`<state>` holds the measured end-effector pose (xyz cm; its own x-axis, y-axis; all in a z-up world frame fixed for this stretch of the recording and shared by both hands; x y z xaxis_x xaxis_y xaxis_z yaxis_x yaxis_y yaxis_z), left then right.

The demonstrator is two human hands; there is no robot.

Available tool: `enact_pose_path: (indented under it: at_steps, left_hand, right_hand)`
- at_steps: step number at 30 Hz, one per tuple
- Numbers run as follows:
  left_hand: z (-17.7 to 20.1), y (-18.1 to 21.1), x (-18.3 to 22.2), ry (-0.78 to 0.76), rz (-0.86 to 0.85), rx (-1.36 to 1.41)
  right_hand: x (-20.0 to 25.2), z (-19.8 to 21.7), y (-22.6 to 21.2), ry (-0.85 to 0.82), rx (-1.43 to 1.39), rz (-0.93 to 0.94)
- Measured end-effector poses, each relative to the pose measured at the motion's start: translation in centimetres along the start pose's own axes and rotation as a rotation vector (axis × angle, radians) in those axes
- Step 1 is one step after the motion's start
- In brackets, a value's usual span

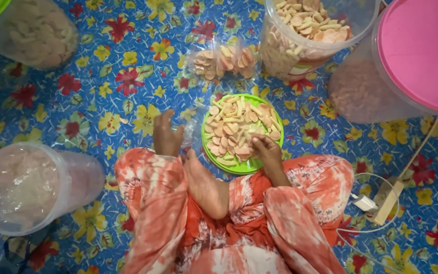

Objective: Sorting and inspecting sliced food items on a plate by hand

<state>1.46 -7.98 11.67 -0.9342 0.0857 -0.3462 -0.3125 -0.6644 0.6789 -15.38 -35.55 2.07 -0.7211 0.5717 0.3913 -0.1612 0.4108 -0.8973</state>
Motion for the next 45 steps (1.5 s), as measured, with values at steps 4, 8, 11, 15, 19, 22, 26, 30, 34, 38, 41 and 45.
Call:
enact_pose_path:
  at_steps: [4,8,11,15,19,22,26,30,34,38,41,45]
  left_hand:
    - [-3.2,4.8,2.3,-0.031,-0.079,0.277]
    - [-6.8,10.3,5.8,-0.221,-0.124,0.497]
    - [-8.0,11.8,7.3,-0.280,-0.210,0.498]
    - [-8.5,11.1,7.6,-0.336,-0.171,0.478]
    - [-9.0,10.7,7.6,-0.343,-0.155,0.495]
    - [-8.3,11.4,7.4,-0.322,-0.194,0.522]
    - [-8.1,10.9,7.5,-0.252,-0.228,0.504]
    - [-5.0,13.3,6.8,-0.090,-0.362,0.498]
    - [-4.4,14.1,6.8,-0.114,-0.392,0.531]
    - [-4.1,15.0,7.3,-0.185,-0.411,0.551]
    - [-4.8,14.4,7.8,-0.242,-0.406,0.524]
    - [-10.5,8.7,8.9,-0.249,-0.342,0.336]
  right_hand:
    - [-1.0,0.3,1.7,-0.046,0.105,0.030]
    - [-1.3,-0.1,1.9,-0.108,0.238,0.154]
    - [-0.5,-0.8,1.2,-0.164,0.307,0.214]
    - [0.0,-1.5,1.2,-0.237,0.366,0.248]
    - [-0.1,-1.7,1.3,-0.245,0.386,0.276]
    - [0.3,-1.6,0.8,-0.249,0.348,0.291]
    - [-0.1,-0.4,0.3,-0.138,0.326,0.330]
    - [1.5,-0.4,-3.1,-0.028,0.406,0.458]
    - [4.1,-1.7,-7.0,-0.025,0.374,0.650]
    - [6.0,-3.7,-8.3,-0.143,0.462,0.837]
    - [4.8,-3.1,-6.0,-0.182,0.405,0.769]
    - [3.1,-1.6,-4.5,-0.150,0.328,0.546]
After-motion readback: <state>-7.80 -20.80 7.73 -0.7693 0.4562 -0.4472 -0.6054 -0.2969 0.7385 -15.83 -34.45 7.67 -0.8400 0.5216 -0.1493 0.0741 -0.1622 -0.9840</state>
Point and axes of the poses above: each hand's wrist, its own x-axis away from the middle knuckle, its own z-axis out of the back of the hand, y = z × x, the point moved 9 cm from there along -x, towards the middle knuckle, and after that the axes turned 6 degrees about y, right-handed, at the moved point
